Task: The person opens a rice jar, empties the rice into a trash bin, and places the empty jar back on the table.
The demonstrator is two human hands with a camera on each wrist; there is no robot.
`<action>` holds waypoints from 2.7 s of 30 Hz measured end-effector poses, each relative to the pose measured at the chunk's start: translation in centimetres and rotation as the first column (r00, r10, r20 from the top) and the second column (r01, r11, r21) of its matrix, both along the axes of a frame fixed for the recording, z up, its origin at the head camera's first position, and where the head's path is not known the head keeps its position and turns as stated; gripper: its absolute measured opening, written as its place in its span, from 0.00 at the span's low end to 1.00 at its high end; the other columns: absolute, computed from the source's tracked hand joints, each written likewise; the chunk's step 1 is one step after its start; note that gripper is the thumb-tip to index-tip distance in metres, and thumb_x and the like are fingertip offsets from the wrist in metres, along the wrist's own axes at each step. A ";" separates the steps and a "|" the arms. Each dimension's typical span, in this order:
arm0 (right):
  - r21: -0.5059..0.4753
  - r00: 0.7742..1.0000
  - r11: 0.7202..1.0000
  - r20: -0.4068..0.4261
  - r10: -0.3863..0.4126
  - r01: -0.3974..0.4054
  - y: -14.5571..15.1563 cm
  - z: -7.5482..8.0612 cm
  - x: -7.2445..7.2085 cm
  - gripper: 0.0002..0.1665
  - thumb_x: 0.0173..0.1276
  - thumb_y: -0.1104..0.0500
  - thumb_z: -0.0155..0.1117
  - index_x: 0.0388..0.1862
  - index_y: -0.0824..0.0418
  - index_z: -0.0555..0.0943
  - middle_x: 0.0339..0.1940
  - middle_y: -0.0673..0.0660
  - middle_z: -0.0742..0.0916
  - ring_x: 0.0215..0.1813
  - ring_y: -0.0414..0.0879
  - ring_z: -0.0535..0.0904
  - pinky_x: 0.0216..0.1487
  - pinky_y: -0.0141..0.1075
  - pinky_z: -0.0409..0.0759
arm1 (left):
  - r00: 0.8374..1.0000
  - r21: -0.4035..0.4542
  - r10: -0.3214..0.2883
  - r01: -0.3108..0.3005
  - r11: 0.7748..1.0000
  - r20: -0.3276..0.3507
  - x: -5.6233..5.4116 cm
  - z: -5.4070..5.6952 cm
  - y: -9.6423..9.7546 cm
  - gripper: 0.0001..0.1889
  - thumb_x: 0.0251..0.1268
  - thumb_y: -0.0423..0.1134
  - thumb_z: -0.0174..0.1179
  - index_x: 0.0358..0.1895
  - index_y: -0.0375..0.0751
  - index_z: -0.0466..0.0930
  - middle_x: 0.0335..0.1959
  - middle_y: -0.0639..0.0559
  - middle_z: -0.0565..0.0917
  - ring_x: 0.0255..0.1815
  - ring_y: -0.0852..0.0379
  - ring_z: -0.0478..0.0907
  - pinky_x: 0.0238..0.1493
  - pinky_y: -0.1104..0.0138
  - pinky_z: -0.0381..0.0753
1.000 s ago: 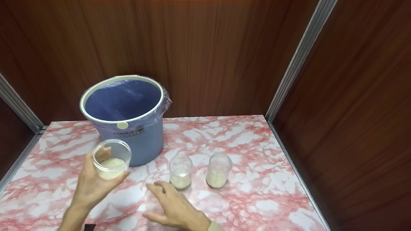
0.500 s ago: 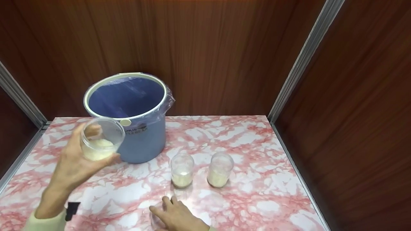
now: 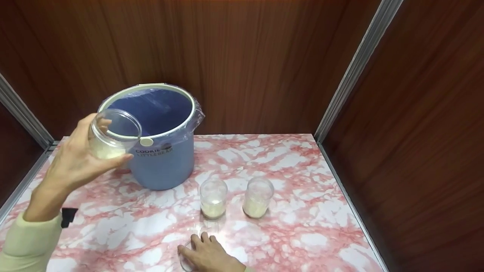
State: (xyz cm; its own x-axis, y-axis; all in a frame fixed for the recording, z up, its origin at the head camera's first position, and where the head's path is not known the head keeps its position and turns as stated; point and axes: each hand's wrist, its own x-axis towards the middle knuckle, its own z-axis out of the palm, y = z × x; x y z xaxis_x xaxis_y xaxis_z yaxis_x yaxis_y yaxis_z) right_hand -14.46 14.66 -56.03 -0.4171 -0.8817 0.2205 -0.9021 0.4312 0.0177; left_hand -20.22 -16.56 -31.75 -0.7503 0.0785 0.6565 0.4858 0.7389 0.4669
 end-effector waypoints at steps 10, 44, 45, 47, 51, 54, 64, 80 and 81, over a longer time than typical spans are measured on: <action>-0.054 0.998 0.998 -0.053 0.024 -0.027 0.0 0.0 0.1 0.55 0.47 0.27 0.69 0.68 0.52 0.63 0.49 0.55 0.75 0.44 0.45 0.70 0.41 0.26 0.72 | 0.998 -0.127 0.024 -0.017 0.992 0.058 -1.9 2.2 -0.9 0.50 0.39 0.52 0.79 0.67 0.39 0.62 0.58 0.38 0.76 0.51 0.39 0.73 0.51 0.46 0.74; -0.022 0.991 1.000 -0.135 -0.001 -0.002 1.1 0.1 -0.2 0.42 0.62 0.25 0.51 0.64 0.51 0.74 0.55 0.56 0.76 0.58 0.54 0.72 0.53 0.46 0.80 | 0.961 -0.544 0.222 -0.100 0.833 0.165 -4.9 5.2 -1.0 0.51 0.45 0.51 0.76 0.70 0.35 0.57 0.63 0.32 0.71 0.58 0.29 0.68 0.54 0.39 0.68; -0.018 0.990 1.000 -0.139 0.001 -0.003 1.1 0.1 -0.2 0.42 0.63 0.25 0.50 0.64 0.52 0.74 0.56 0.56 0.76 0.58 0.54 0.72 0.53 0.46 0.80 | 0.960 -0.551 0.226 -0.099 0.828 0.168 -4.9 5.2 -1.0 0.51 0.45 0.51 0.76 0.70 0.35 0.57 0.63 0.32 0.71 0.58 0.29 0.68 0.54 0.38 0.68; -0.009 0.991 1.000 -0.134 -0.005 0.004 1.0 0.3 -0.1 0.41 0.63 0.26 0.50 0.64 0.52 0.74 0.56 0.57 0.76 0.58 0.54 0.72 0.53 0.47 0.81 | 0.958 -0.561 0.231 -0.100 0.822 0.168 -4.9 5.3 -0.9 0.51 0.44 0.51 0.76 0.70 0.34 0.58 0.62 0.32 0.71 0.58 0.29 0.69 0.53 0.38 0.68; 0.030 0.995 0.999 -0.096 -0.034 0.037 1.0 0.8 0.0 0.42 0.60 0.27 0.55 0.64 0.51 0.74 0.57 0.57 0.76 0.59 0.53 0.71 0.53 0.47 0.80 | 0.960 -0.582 0.238 -0.110 0.806 0.148 -5.1 5.4 -0.8 0.50 0.44 0.50 0.77 0.69 0.33 0.59 0.59 0.32 0.73 0.55 0.30 0.69 0.51 0.39 0.68; 0.081 0.998 0.995 0.005 -0.063 0.063 0.9 1.1 0.2 0.40 0.64 0.29 0.53 0.67 0.50 0.71 0.61 0.60 0.75 0.61 0.56 0.72 0.55 0.50 0.80 | 0.964 -0.595 0.238 -0.123 0.795 0.118 -5.3 5.4 -0.7 0.48 0.43 0.49 0.76 0.67 0.33 0.61 0.58 0.32 0.74 0.53 0.30 0.70 0.48 0.40 0.69; 0.098 0.973 0.990 0.200 -0.116 0.098 0.6 0.7 0.3 0.35 0.72 0.33 0.48 0.70 0.50 0.64 0.65 0.64 0.74 0.64 0.62 0.73 0.54 0.54 0.80 | 0.968 -0.646 0.246 -0.156 0.747 0.050 -6.0 5.3 -0.3 0.46 0.41 0.46 0.77 0.65 0.34 0.63 0.55 0.30 0.76 0.52 0.29 0.72 0.47 0.38 0.70; 0.103 0.960 0.988 0.248 -0.133 0.111 0.8 0.8 0.2 0.37 0.72 0.33 0.47 0.73 0.49 0.62 0.57 0.58 0.75 0.60 0.57 0.75 0.51 0.49 0.82 | 0.967 -0.704 0.244 -0.129 0.698 0.065 -6.5 5.3 0.3 0.46 0.42 0.44 0.77 0.67 0.37 0.63 0.57 0.30 0.76 0.53 0.29 0.72 0.48 0.39 0.69; 0.111 0.959 0.987 0.249 -0.138 0.113 0.8 0.9 0.2 0.38 0.72 0.33 0.46 0.74 0.50 0.62 0.59 0.59 0.75 0.61 0.58 0.75 0.52 0.50 0.82 | 0.967 -0.707 0.246 -0.128 0.695 0.066 -6.5 5.3 0.3 0.46 0.42 0.44 0.77 0.67 0.37 0.63 0.57 0.31 0.76 0.53 0.29 0.72 0.48 0.39 0.69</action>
